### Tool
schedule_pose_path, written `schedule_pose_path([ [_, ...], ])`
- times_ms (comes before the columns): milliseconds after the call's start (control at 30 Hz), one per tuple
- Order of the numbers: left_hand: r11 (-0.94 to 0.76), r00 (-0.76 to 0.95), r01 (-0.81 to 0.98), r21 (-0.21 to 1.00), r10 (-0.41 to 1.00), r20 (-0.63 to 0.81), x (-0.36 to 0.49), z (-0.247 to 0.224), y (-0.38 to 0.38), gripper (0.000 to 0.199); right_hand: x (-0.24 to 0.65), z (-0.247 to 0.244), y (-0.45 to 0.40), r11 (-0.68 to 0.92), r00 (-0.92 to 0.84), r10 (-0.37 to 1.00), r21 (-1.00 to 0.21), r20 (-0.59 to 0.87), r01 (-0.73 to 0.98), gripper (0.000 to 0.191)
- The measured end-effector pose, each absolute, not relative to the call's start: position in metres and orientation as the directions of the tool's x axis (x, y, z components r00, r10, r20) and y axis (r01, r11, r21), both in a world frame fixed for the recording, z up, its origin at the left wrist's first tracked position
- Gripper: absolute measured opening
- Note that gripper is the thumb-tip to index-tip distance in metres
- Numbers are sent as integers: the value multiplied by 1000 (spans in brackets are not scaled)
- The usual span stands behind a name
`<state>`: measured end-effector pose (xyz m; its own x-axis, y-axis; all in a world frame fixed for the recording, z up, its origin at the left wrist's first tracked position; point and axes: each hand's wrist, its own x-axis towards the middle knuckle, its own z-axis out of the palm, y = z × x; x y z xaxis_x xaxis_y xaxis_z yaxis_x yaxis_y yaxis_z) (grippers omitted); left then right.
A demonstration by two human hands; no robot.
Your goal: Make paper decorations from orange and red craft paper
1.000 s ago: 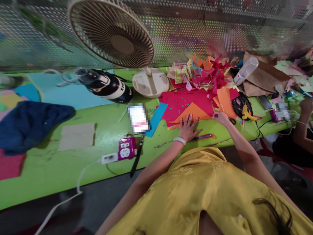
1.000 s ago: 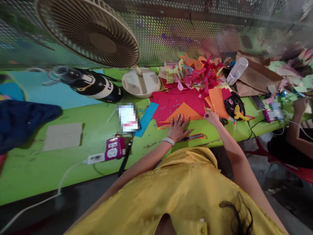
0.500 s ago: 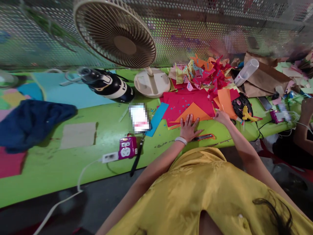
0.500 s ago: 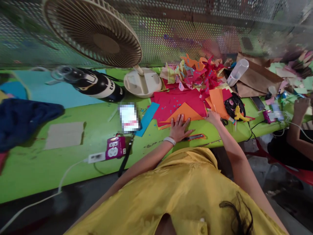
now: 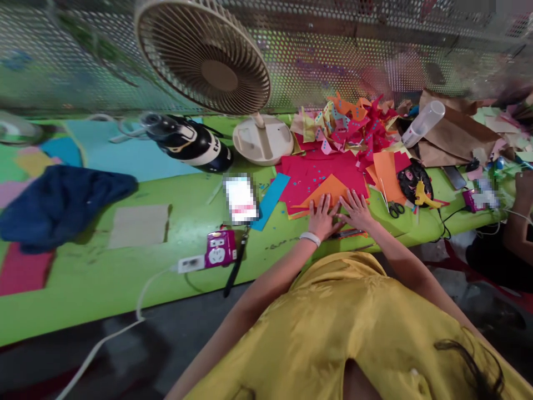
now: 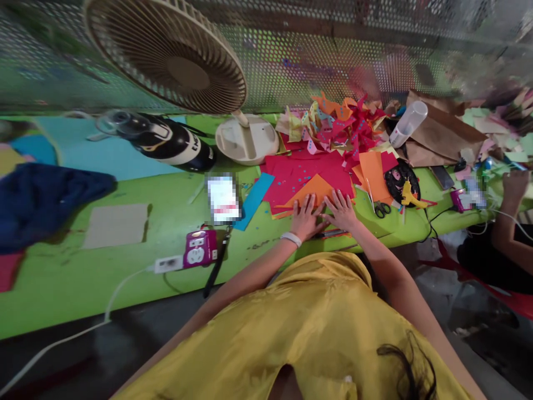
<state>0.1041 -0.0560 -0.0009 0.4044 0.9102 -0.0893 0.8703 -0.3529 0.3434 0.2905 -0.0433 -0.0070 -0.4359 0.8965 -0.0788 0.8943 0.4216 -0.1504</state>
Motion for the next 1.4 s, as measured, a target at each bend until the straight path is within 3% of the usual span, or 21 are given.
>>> schedule_pose_path([
  [767,-392,415,867,307,910,-11,39,-9,-47,81,297,-2,-45,396,-411,902,-127,-134,909,73],
  [1167,-352,379,895,274,924,-52,12,-9,-52,80,305,-2,-50,406,-421,901,-140,-106,903,69],
  [1333,-248,265,929,275,964,-23,11,20,-52,76,304,-3,-52,406,-421,901,-146,-100,902,70],
  [1400,-214,231,922,323,973,-17,27,35,-46,61,304,-4,-52,407,-424,900,-151,-99,901,71],
])
